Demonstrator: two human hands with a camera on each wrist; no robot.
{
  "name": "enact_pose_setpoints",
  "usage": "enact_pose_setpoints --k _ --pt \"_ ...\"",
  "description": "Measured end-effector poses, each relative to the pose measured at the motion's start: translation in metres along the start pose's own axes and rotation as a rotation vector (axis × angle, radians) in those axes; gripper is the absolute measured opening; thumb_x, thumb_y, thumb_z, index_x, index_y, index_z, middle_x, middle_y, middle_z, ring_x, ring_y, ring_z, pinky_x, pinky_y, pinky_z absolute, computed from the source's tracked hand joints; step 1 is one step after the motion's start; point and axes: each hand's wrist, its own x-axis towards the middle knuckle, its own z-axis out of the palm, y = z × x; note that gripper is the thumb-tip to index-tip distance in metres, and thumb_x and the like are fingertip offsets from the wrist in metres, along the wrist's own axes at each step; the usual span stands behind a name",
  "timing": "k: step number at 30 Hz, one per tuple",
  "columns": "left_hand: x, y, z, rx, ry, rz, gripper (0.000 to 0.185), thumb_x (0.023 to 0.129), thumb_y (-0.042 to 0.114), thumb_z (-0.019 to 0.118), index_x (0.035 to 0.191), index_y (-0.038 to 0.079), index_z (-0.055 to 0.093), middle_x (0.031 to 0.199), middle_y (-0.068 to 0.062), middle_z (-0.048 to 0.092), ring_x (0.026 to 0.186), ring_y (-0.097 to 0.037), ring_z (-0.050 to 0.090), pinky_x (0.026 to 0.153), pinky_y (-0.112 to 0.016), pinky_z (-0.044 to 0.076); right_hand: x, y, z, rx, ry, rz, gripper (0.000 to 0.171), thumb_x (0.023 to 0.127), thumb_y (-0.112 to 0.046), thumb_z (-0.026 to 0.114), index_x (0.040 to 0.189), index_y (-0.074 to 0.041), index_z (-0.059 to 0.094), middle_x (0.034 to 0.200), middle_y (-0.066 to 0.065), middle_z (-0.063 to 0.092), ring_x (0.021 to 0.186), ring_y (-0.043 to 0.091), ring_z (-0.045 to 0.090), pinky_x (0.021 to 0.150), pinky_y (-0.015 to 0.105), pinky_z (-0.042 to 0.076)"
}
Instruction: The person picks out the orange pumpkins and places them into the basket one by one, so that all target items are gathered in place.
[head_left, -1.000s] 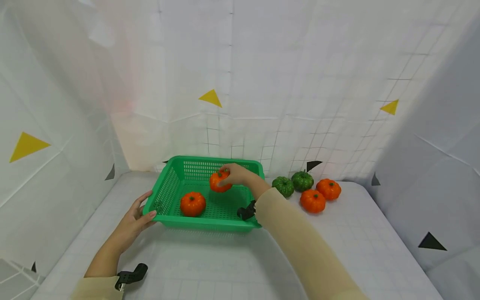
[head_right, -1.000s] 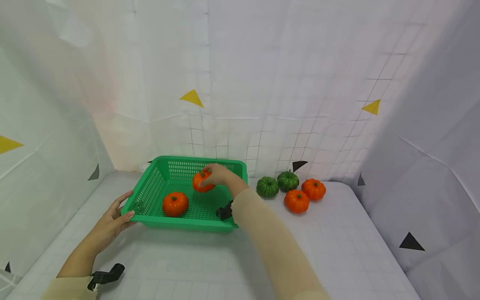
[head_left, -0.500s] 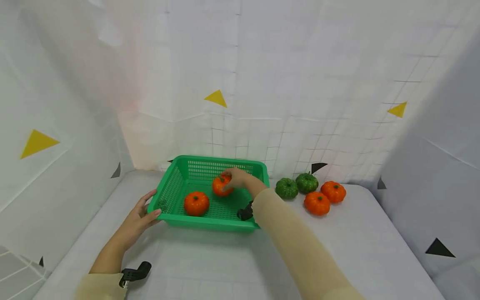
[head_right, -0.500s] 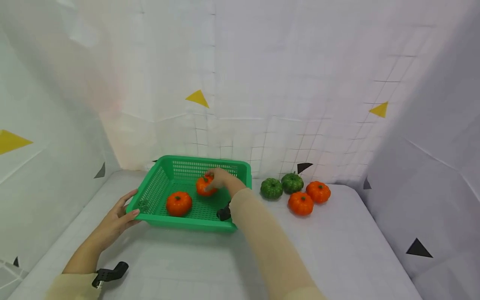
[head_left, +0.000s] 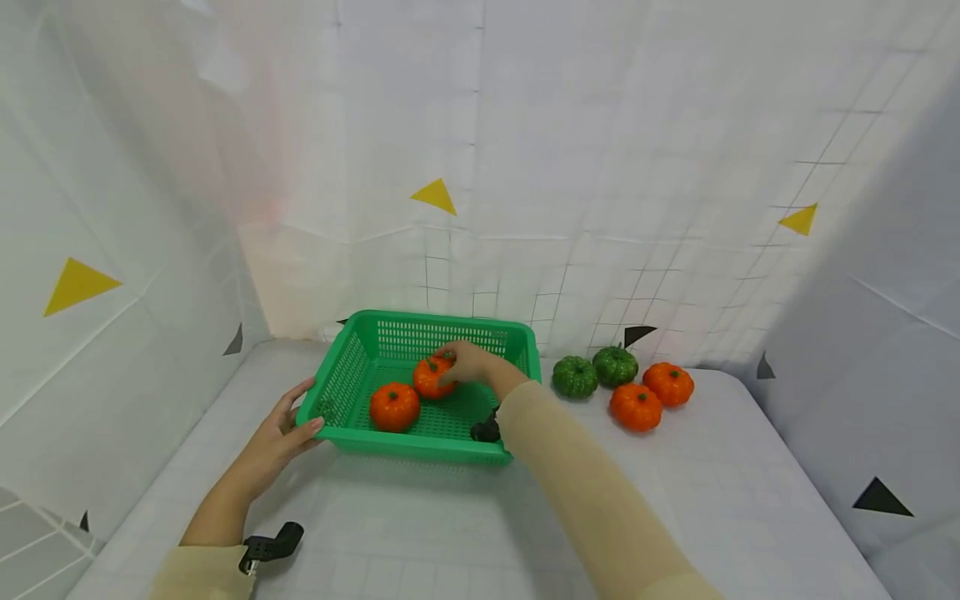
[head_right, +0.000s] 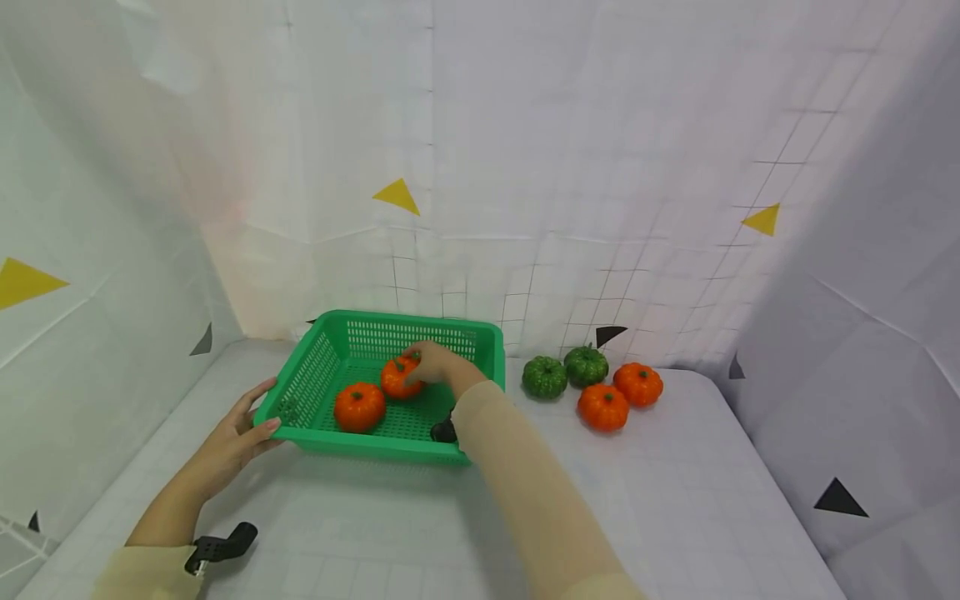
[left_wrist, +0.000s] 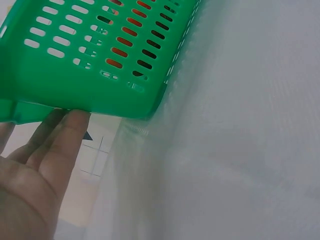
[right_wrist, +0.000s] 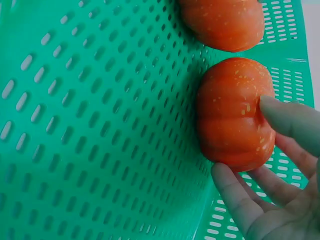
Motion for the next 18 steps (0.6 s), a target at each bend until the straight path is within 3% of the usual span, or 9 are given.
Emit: enact_pose_setpoints --k 8,18 --pt "-0.0007 -0.0008 -0.0012 -0.010 -0.008 0.001 0.071 0.095 0.015 0.052 0.148 0.028 0.007 0.141 -0.025 0.027 0.123 -0.040 0.038 0.093 -0.037 0.045 -0.0007 -0.0009 -0.0001 0.011 0.009 0.001 0.053 0.081 -0.016 0.072 0.130 -0.019 0.052 0.136 0.012 0.042 0.116 0.025 0.047 0.083 0.032 0.050" --pt "0.0003 -0.0003 -0.0004 -0.020 -0.002 -0.002 0.071 0.095 0.013 0.052 0.148 0.026 0.007 0.138 -0.025 0.030 0.121 -0.036 0.042 0.089 -0.028 0.048 -0.0017 -0.0014 0.0001 0.027 0.033 -0.001 0.050 0.083 -0.014 0.069 0.130 -0.016 0.052 0.134 0.014 0.043 0.111 0.025 0.051 0.078 0.030 0.052"
